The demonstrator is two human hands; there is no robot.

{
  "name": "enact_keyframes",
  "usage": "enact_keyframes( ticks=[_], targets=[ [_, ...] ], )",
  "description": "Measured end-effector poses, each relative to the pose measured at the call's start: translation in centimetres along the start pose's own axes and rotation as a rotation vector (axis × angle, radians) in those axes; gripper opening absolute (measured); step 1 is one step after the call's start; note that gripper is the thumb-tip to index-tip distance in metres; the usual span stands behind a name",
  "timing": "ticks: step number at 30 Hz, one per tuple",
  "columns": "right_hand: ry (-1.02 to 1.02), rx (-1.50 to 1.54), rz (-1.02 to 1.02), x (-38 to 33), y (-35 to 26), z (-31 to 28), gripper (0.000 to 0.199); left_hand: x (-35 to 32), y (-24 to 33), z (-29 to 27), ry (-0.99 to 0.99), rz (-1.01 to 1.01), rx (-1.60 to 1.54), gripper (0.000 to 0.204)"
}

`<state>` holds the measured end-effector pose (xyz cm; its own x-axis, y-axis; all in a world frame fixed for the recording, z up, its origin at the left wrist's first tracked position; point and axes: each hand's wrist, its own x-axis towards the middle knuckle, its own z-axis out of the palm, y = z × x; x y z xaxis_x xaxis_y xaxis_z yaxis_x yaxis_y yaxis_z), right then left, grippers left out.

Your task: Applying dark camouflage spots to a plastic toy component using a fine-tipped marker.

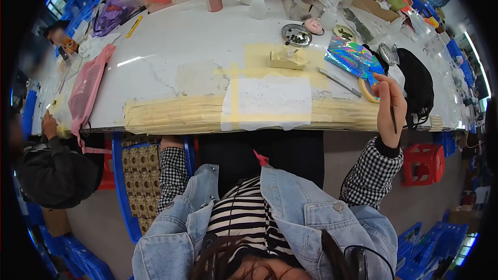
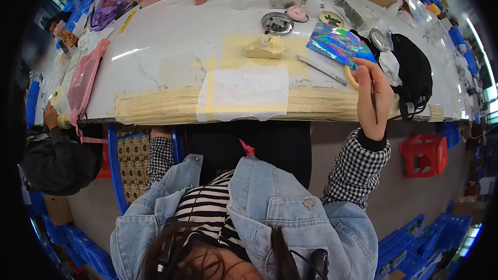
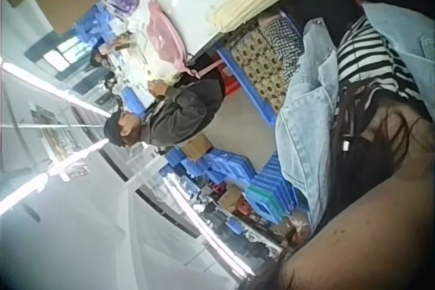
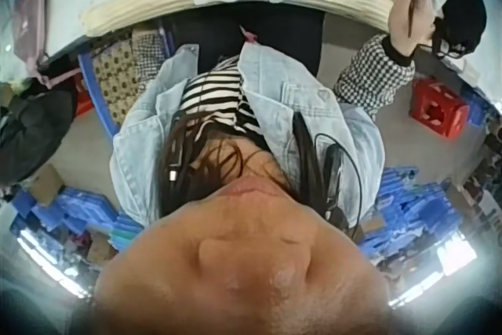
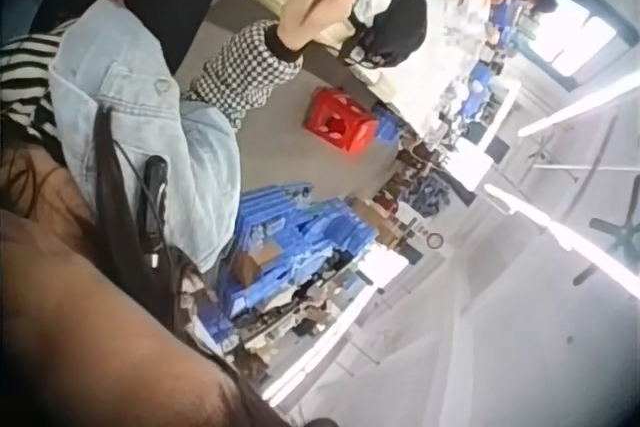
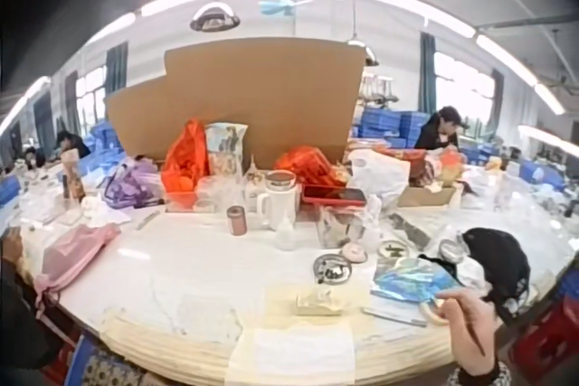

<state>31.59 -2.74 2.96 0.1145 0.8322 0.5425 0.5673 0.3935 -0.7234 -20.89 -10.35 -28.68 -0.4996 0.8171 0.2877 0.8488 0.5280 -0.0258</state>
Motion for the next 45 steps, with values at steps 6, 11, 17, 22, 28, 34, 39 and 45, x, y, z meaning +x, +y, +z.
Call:
enact_keyframes(
  ticks=[6, 11, 17, 22, 28, 34, 39, 45],
  targets=[
    [-0.279, -0.318, 0.190, 0.0, 0.9, 0.5, 0.015, 0.8, -0.5, -0.7, 0.042, -0.001, 0.007, 0.041],
    [-0.382, -0.505, 0.175, -0.6, 3.4, 1.6, 0.013, 1.8, -0.6, -5.2, 0.143, -0.042, -0.174, 0.039],
    [-0.373, -0.398, 0.178, -0.7, 3.3, 0.9, 0.026, 1.7, 1.0, -22.6, 0.713, -0.053, -0.821, 0.015],
    [-0.320, -0.261, 0.174, 0.0, 2.5, 0.3, 0.024, 3.5, 8.7, -37.2, 0.896, 0.822, -1.498, 0.016],
    [-0.130, -0.202, 0.169, 0.1, 2.1, -2.2, 0.015, 3.6, 17.3, -45.1, -0.163, 1.445, -2.142, 0.036],
    [0.128, -0.268, 0.120, 0.9, 5.8, -4.5, 0.014, 5.5, 22.9, -47.4, -0.790, 1.787, -2.190, 0.040],
    [0.056, -0.546, 0.034, 2.2, 8.4, -4.9, 0.019, 4.8, 22.7, -47.5, -0.649, 1.705, -2.226, 0.042],
    [0.137, -0.727, -0.041, 2.8, 9.7, -3.5, 0.033, 6.4, 22.2, -47.5, -0.752, 1.754, -2.178, 0.043]
  ],
)
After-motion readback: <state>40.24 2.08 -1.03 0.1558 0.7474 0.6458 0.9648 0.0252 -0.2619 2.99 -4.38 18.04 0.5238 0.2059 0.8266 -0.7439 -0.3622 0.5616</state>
